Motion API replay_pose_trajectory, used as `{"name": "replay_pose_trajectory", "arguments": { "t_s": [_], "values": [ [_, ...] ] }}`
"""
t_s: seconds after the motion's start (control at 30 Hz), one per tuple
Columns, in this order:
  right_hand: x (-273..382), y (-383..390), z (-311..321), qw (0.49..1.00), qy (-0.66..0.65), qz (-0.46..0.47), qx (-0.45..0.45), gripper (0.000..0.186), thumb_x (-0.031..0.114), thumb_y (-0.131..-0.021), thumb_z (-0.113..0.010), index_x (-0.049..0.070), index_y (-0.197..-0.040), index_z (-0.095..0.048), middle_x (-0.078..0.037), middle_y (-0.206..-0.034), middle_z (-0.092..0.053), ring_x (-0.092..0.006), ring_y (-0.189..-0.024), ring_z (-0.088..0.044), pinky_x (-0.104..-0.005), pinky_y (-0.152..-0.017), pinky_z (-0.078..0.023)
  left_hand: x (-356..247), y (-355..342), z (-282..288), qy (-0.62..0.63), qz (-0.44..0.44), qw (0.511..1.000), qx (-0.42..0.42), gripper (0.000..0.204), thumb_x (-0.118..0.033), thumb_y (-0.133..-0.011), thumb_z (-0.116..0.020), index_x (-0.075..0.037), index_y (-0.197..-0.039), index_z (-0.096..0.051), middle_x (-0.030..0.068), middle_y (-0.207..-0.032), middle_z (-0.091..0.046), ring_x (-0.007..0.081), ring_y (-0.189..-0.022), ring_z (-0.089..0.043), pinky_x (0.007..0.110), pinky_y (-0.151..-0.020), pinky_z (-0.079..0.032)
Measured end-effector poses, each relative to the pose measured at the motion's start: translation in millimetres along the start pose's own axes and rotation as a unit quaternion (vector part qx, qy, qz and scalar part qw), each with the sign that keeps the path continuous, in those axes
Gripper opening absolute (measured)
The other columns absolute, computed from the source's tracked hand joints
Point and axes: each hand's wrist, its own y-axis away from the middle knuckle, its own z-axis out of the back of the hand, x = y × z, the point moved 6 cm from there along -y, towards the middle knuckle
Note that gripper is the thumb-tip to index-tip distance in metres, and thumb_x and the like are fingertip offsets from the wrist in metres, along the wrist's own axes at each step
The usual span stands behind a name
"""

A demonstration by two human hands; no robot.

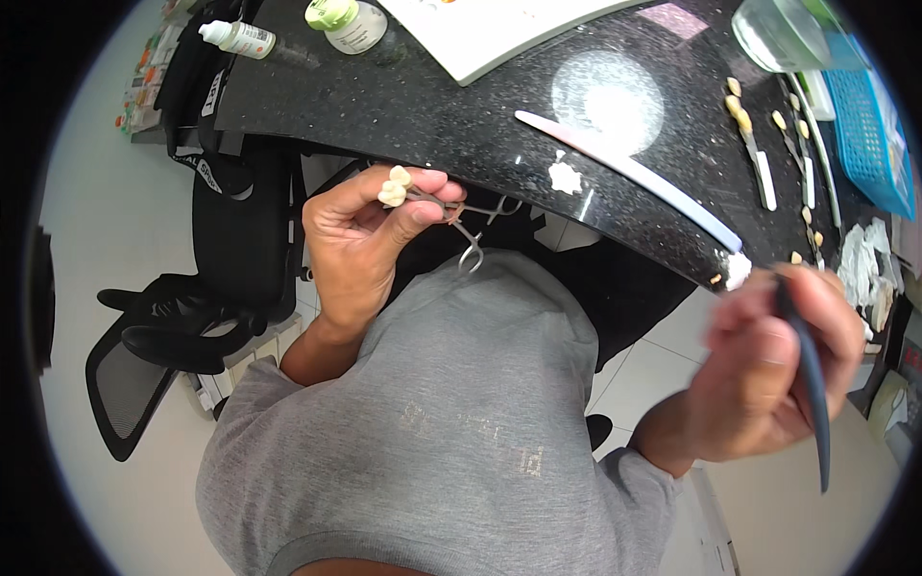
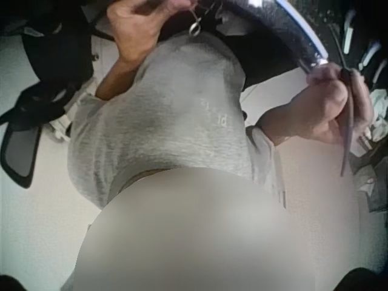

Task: The recorder is applying stain and glaze to dental crowns using a small brush and pigments at a dental lab bench.

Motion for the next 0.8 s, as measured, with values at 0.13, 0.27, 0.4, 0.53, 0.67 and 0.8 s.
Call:
{"name": "replay_pose_trajectory", "arguments": {
  "t_s": [0.13, 0.27, 0.4, 0.53, 0.67, 0.8],
  "values": [
    [-1.7, -3.6, -72.4, 0.984, -0.073, 0.030, 0.159, 0.022, 0.016, -0.088, -0.058, -0.003, -0.096, -0.054, -0.017, -0.077, -0.054, -0.0157, -0.057, -0.054, -0.0207, -0.046, -0.044, 0.6, 0.1, 1.3, 0.026, -0.013, 1.000, -0.002, 0.016, 0.006, -0.081, -0.065, 0.005, -0.097, -0.066, 0.0167, -0.094, -0.067, 0.0217, -0.086, -0.068, 0.030, -0.079, -0.059],
    [-2.1, -3.6, -101.3, 0.984, -0.072, 0.022, 0.162, 0.016, 0.009, -0.085, -0.062, -0.002, -0.089, -0.050, -0.016, -0.075, -0.056, -0.0151, -0.060, -0.057, -0.0193, -0.047, -0.046, -1.7, -3.2, 0.3, 0.038, -0.007, 0.999, -0.001, 0.014, 0.005, -0.082, -0.065, 0.006, -0.096, -0.066, 0.0164, -0.092, -0.068, 0.0206, -0.082, -0.069, 0.027, -0.074, -0.059],
    [-0.1, -8.4, -109.1, 0.982, -0.032, 0.062, 0.174, 0.017, 0.006, -0.083, -0.063, -0.003, -0.087, -0.049, -0.013, -0.066, -0.055, -0.0139, -0.056, -0.057, -0.0175, -0.046, -0.045, -4.2, -7.2, -0.5, -0.021, -0.020, 0.999, 0.022, 0.013, 0.004, -0.081, -0.067, 0.004, -0.093, -0.068, 0.0145, -0.088, -0.069, 0.0186, -0.078, -0.069, 0.025, -0.071, -0.058],
    [-2.9, -6.6, -113.6, 0.982, -0.048, 0.061, 0.172, 0.016, 0.005, -0.082, -0.063, -0.002, -0.086, -0.049, -0.011, -0.063, -0.054, -0.0135, -0.053, -0.057, -0.0168, -0.045, -0.045, -5.5, -7.9, -0.5, -0.025, -0.018, 0.999, 0.016, 0.013, 0.003, -0.079, -0.069, 0.003, -0.092, -0.069, 0.0127, -0.084, -0.069, 0.0166, -0.076, -0.069, 0.023, -0.069, -0.058],
    [-3.1, -5.8, -116.2, 0.979, -0.098, 0.069, 0.164, 0.016, 0.002, -0.081, -0.063, -0.003, -0.084, -0.049, -0.010, -0.063, -0.054, -0.0135, -0.053, -0.057, -0.0174, -0.045, -0.046, -6.0, -9.0, 0.6, -0.030, -0.020, 0.999, 0.019, 0.013, 0.003, -0.079, -0.069, 0.002, -0.092, -0.069, 0.0124, -0.084, -0.070, 0.0160, -0.076, -0.069, 0.022, -0.068, -0.058],
    [-1.3, -3.6, -118.4, 0.980, -0.068, 0.082, 0.168, 0.015, 0.002, -0.081, -0.063, -0.004, -0.083, -0.049, -0.009, -0.065, -0.053, -0.0141, -0.054, -0.057, -0.0187, -0.044, -0.048, -5.6, -7.7, 0.1, -0.036, -0.006, 0.999, 0.033, 0.020, -0.002, -0.076, -0.073, 0.006, -0.093, -0.067, 0.0166, -0.086, -0.068, 0.0225, -0.080, -0.069, 0.028, -0.070, -0.058]
  ]
}}
